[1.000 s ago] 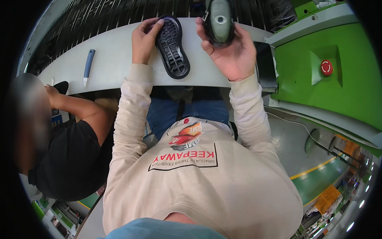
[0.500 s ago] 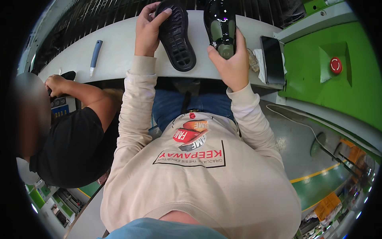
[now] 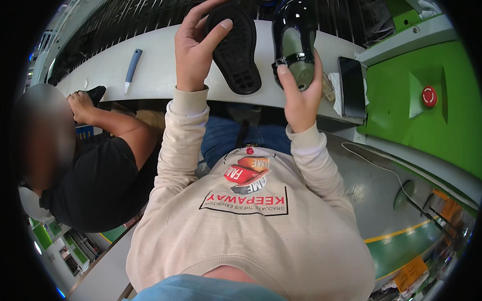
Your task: The person takes shoe soles and lasted shoes, attaches and presses the soles onto the shoes by hand, rubs the edges with a hand tool, and places the assembled shoes onto the conveyor belt.
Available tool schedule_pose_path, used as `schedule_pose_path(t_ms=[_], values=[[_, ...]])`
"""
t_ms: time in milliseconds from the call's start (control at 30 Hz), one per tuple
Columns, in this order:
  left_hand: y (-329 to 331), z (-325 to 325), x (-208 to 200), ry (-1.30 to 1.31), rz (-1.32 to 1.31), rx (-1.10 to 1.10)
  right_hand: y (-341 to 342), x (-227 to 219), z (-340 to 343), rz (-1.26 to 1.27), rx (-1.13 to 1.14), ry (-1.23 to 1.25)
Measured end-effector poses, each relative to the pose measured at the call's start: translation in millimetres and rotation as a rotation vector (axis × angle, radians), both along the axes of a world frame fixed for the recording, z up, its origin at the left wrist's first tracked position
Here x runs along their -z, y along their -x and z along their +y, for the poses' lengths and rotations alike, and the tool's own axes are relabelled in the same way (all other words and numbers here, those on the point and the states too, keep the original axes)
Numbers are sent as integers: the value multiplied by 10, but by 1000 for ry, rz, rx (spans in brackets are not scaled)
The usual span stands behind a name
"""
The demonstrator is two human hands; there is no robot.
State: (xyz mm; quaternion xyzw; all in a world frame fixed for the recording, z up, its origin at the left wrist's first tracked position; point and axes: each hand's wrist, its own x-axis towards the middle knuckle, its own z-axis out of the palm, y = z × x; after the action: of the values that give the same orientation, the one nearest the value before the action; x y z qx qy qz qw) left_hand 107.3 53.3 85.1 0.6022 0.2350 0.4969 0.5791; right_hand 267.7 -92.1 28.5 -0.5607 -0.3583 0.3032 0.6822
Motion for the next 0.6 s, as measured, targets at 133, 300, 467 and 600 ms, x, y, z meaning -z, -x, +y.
schedule_pose_path(t_ms=[133,300,467,600], values=[[25,-21,49,53,-61,17,327,-41,-185,-83,-15,-157],[56,-149,33,-195,-139,12,578,191,-329,-159,-57,-199],[103,-306,-18,-251,-120,21,680,214,-408,-106,-127,-171],[79,-344,-31,-318,-112,-27,678,212,-432,-154,-169,-167]])
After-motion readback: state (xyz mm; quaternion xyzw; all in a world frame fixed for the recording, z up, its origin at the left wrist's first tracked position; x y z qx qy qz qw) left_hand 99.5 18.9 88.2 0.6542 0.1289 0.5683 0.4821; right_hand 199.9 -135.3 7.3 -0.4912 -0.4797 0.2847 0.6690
